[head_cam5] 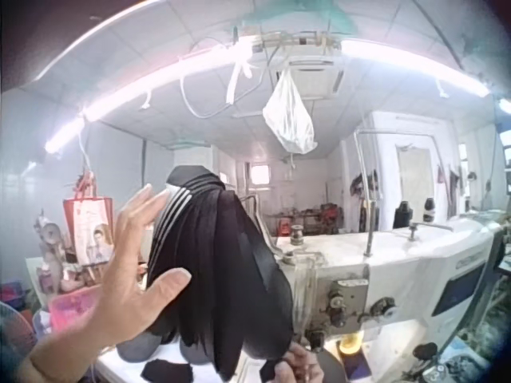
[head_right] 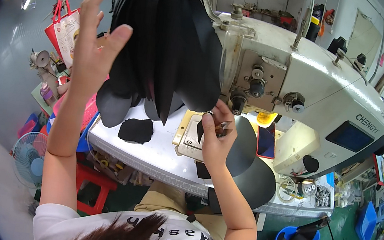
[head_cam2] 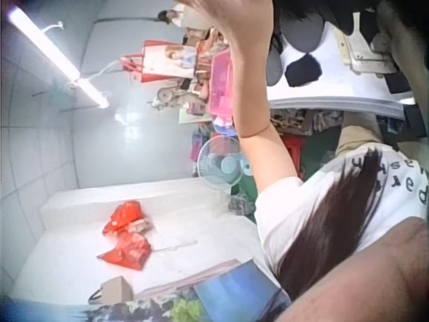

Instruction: Stitch pieces of black leather or synthetic fabric using an industrial sewing machine to assemble shoe uppers.

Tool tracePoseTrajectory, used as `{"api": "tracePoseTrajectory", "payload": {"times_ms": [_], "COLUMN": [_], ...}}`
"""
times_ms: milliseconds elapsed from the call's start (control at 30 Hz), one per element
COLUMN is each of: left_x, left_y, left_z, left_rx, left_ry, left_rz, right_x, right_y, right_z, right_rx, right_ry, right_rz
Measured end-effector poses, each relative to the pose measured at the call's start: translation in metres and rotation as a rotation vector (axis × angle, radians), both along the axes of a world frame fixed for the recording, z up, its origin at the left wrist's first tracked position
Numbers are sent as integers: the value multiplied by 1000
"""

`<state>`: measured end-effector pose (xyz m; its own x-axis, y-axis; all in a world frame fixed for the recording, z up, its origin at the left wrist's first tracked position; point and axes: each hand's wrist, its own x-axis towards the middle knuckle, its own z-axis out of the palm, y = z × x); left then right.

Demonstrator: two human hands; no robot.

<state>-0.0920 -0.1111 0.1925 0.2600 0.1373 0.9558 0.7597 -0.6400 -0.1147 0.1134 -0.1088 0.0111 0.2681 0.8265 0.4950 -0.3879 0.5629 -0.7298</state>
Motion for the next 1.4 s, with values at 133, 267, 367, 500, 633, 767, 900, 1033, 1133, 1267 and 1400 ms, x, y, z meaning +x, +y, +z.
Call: {"api": "tracePoseTrajectory", "payload": {"times_ms": [133, 267, 367, 500, 633, 767, 900, 1033, 1133, 1267, 1400], "left_x": [32, 34, 49, 63, 55, 62, 50, 6, -50, -130, -205], "left_y": [-17, -3, -5, 8, 34, 57, 75, 90, 118, 115, 106], "left_z": [36, 77, 91, 99, 101, 96, 121, 136, 122, 92, 49], "left_rx": [-59, -386, -481, -611, -549, -364, -545, -1051, -979, -994, -1043], "left_ry": [34, 18, 230, 305, 222, 330, 172, -41, -263, -439, -423], "left_rz": [37, 169, 364, 480, 513, 607, 479, 2, -166, -439, -481], "right_x": [-21, -53, -69, -76, -90, -99, -89, -69, -57, -32, 3], "right_y": [-10, -17, -20, -23, -22, -21, -28, -27, -27, -20, -15], "right_z": [8, 41, 58, 68, 71, 71, 58, 23, -1, -40, -83], "right_rx": [214, 698, 856, 830, 858, 859, 693, 607, 537, 360, 195], "right_ry": [-331, -725, -783, -871, -865, -861, -917, -1070, -1147, -1260, -1330], "right_rz": [-193, -357, -364, -403, -423, -436, -369, -302, -231, -128, -117]}}
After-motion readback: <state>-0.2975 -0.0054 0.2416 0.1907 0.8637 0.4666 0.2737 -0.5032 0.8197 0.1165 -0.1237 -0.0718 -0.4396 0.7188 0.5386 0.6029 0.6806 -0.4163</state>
